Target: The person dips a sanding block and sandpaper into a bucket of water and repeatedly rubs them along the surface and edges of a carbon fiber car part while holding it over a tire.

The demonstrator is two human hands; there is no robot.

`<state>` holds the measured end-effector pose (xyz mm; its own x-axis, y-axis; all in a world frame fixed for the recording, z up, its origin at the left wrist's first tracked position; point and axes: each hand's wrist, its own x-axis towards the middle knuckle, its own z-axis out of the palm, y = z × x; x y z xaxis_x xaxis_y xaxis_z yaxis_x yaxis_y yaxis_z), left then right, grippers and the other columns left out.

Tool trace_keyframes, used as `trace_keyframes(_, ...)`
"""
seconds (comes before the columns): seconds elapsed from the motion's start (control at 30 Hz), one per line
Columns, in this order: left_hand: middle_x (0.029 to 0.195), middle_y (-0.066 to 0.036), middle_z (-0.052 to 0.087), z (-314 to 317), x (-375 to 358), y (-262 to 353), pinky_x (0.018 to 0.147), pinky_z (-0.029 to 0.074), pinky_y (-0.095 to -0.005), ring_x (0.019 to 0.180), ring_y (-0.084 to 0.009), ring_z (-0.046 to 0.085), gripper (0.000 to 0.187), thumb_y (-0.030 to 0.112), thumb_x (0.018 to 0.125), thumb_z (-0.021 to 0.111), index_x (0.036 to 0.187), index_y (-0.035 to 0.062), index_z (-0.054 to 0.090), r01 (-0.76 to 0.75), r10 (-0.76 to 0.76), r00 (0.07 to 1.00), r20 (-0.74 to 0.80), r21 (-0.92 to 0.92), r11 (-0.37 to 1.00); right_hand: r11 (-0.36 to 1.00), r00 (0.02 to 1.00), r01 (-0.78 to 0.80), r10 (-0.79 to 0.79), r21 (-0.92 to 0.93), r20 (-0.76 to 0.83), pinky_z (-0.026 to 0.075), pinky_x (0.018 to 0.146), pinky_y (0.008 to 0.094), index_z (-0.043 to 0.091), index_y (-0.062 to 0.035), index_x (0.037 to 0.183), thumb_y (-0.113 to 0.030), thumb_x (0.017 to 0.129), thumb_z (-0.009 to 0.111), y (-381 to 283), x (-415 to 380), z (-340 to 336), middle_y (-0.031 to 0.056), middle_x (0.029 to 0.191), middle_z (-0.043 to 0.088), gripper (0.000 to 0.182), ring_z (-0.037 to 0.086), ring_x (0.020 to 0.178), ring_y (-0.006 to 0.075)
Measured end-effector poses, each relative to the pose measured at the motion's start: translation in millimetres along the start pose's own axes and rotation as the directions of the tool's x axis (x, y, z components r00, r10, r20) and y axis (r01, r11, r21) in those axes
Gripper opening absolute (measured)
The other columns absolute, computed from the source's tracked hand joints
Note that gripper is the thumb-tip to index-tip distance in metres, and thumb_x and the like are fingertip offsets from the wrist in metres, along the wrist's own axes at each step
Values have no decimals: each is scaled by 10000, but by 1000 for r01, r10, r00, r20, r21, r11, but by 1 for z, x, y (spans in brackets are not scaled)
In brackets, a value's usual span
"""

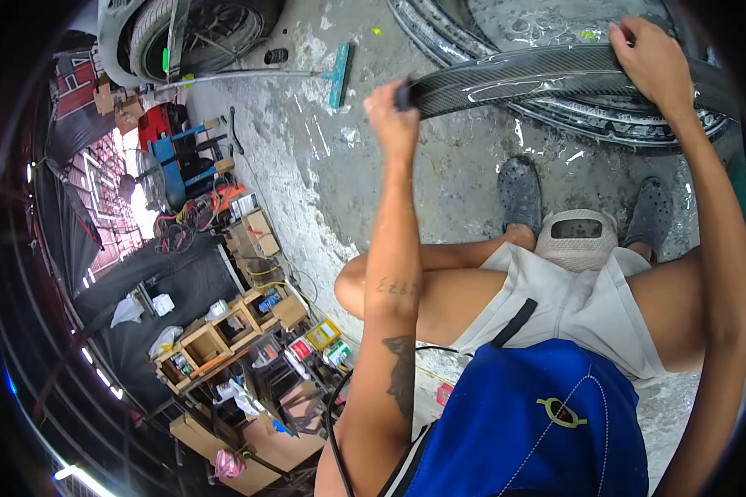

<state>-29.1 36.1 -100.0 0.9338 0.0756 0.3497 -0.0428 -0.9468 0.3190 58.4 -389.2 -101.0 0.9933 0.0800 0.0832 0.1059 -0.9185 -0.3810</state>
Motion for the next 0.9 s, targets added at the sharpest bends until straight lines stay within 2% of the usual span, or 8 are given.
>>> trace_keyframes(0.1,963,-137,698,-2,4,3,841,456,-435,901,-353,601,322,-53,726,653,998,96,738,8,-6,1000,-12,169,986,999,999,-18,20,35,-40,504,872,488,678,-15,1055,-420,984,530,-4,-3,1,211,1028,698,437,652,968,428)
trace_keyframes(0.17,923,-123,675,17,7,50,818,448,-430,892,-350,583,356,-57,712,636,1010,112,732,-173,165,977,-134,-50,984,999,1000,-7,8,35,-26,504,875,485,677,-15,1057,-420,985,528,-3,-2,3,211,1039,697,438,649,979,426)
trace_keyframes(0.23,912,-115,658,27,3,102,841,451,-422,917,-343,580,379,-61,695,639,1016,120,731,-248,254,967,14,-163,955,1000,1000,-6,6,13,-4,504,881,478,676,-15,1061,-421,988,525,0,1,2,211,1061,694,439,644,1001,422)
trace_keyframes(0.37,930,-122,668,5,4,65,895,460,-419,936,-341,590,316,-32,725,679,1003,106,738,-202,209,977,29,-170,965,999,999,35,-35,22,-2,503,871,481,676,-14,1057,-415,989,525,-1,0,7,218,1049,691,434,642,993,423)
trace_keyframes(0.47,935,-148,685,-8,6,-29,819,471,-470,923,-377,601,188,48,800,708,987,72,722,-4,0,1000,26,153,988,999,999,29,-28,22,-17,503,865,482,676,-14,1054,-411,990,525,6,-2,5,222,1041,688,430,642,987,424)
trace_keyframes(0.7,911,-134,631,20,-4,114,837,438,-423,916,-342,557,300,-29,738,662,995,115,717,-198,205,979,14,-212,957,1000,1000,-5,5,-8,23,503,882,472,680,-10,1074,-413,988,533,-3,-1,-4,220,1071,691,438,645,1000,420)
trace_keyframes(0.83,935,-115,661,17,1,32,882,420,-436,924,-348,568,362,-55,641,663,972,86,707,-157,152,987,-47,-126,980,1000,1000,8,-8,-5,-14,501,899,466,684,-15,1097,-419,990,531,-1,-1,0,212,1089,694,445,647,1015,417)
trace_keyframes(0.9,903,-121,701,5,5,-5,827,453,-426,867,-353,603,221,14,789,699,984,108,745,39,-38,999,-23,12,999,1000,1000,10,-10,-9,-25,500,908,463,686,-17,1108,-422,990,530,-1,-1,2,208,1098,696,450,648,1022,416)
